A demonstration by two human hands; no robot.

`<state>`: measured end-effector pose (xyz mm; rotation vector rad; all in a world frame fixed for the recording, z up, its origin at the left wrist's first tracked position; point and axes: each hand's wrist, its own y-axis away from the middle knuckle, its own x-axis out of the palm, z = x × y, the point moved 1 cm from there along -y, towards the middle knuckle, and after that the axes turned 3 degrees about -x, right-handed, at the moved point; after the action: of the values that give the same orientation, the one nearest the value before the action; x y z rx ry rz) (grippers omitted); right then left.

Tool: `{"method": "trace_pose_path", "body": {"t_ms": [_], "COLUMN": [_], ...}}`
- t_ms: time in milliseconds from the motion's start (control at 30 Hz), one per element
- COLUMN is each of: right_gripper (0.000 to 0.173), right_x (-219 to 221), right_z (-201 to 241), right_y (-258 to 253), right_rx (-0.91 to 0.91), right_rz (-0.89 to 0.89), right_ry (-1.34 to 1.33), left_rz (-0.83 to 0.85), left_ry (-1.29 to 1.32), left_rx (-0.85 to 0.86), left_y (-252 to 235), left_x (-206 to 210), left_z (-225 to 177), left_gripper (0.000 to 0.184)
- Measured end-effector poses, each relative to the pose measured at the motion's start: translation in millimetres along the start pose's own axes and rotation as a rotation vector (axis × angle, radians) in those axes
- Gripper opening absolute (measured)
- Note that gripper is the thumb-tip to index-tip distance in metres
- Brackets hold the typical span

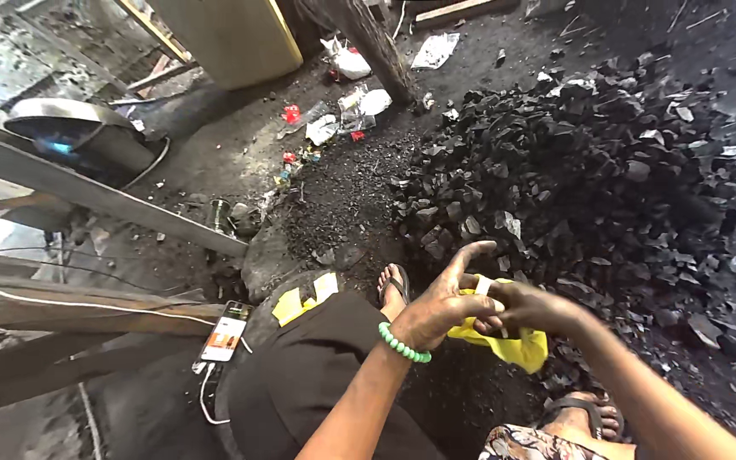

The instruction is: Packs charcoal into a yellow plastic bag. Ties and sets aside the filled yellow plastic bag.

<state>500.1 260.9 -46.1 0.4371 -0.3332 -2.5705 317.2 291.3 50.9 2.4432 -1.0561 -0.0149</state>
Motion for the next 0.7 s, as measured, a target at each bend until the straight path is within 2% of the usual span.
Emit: {"method": "trace_pose_path", "body": {"t_ms": [67, 167, 233, 300, 367, 400, 433, 467, 567, 600, 633, 700], "right_gripper": [0.025, 0.026, 0.023, 0.021, 0.020, 0.021, 0.023, 0.026, 0.042, 0.048, 0.053, 0.055], "right_x": [28.5, 35.6, 21.4, 2.9, -8.1, -7.9, -2.1, 9.5, 57.9, 70.6, 79.5, 83.8], "right_z": [2.5, 3.1, -4.1, -12.6, -30.4, -45.2, -63.2, -82.8, -120.4, -123.3, -127.3, -133.8], "right_y": [-10.4, -16.2, -14.8, -11.1, -14.8, -18.8, -22.5, -25.5, -32.5, -32.3, -30.2, -21.1], "right_rx": [-0.023, -0.024, -0.216, -0.353, -0.290, -0.189, -0.075, 0.036, 0.342, 0.423, 0.456, 0.425], "right_rz": [-0.129, -0.128, -0.252, -0.489, -0.762, -0.821, -0.777, -0.629, 0.034, 0.173, 0.232, 0.154], "right_ry": [0.299, 0.454, 0.326, 0.045, -0.114, -0.069, 0.035, 0.169, 0.512, 0.574, 0.626, 0.641], "left_rz": [-0.002, -0.160, -0.314, -0.425, -0.501, -0.522, -0.534, -0.541, -0.525, -0.531, -0.543, -0.552], "left_ry": [-0.042, -0.068, -0.046, 0.017, 0.051, 0.054, 0.044, 0.029, -0.010, -0.025, -0.046, -0.083], "left_rx": [0.002, 0.013, 0.059, 0.138, 0.210, 0.239, 0.253, 0.252, 0.245, 0.249, 0.254, 0.255], "left_y": [-1.1, -2.0, -0.5, 0.1, 3.6, 5.8, 8.3, 10.9, 12.0, 11.5, 11.3, 12.1], "left_x": [1.8, -2.3, -7.2, -10.4, -14.2, -15.7, -17.1, -18.7, -22.4, -22.8, -23.3, -25.2], "left_z": [-0.8, -0.4, -2.8, -11.1, -16.7, -18.4, -18.7, -17.5, -15.6, -15.4, -15.2, -15.2], "left_gripper": [0.078, 0.060, 0.054, 0.059, 0.063, 0.064, 0.065, 0.065, 0.066, 0.066, 0.065, 0.063]}}
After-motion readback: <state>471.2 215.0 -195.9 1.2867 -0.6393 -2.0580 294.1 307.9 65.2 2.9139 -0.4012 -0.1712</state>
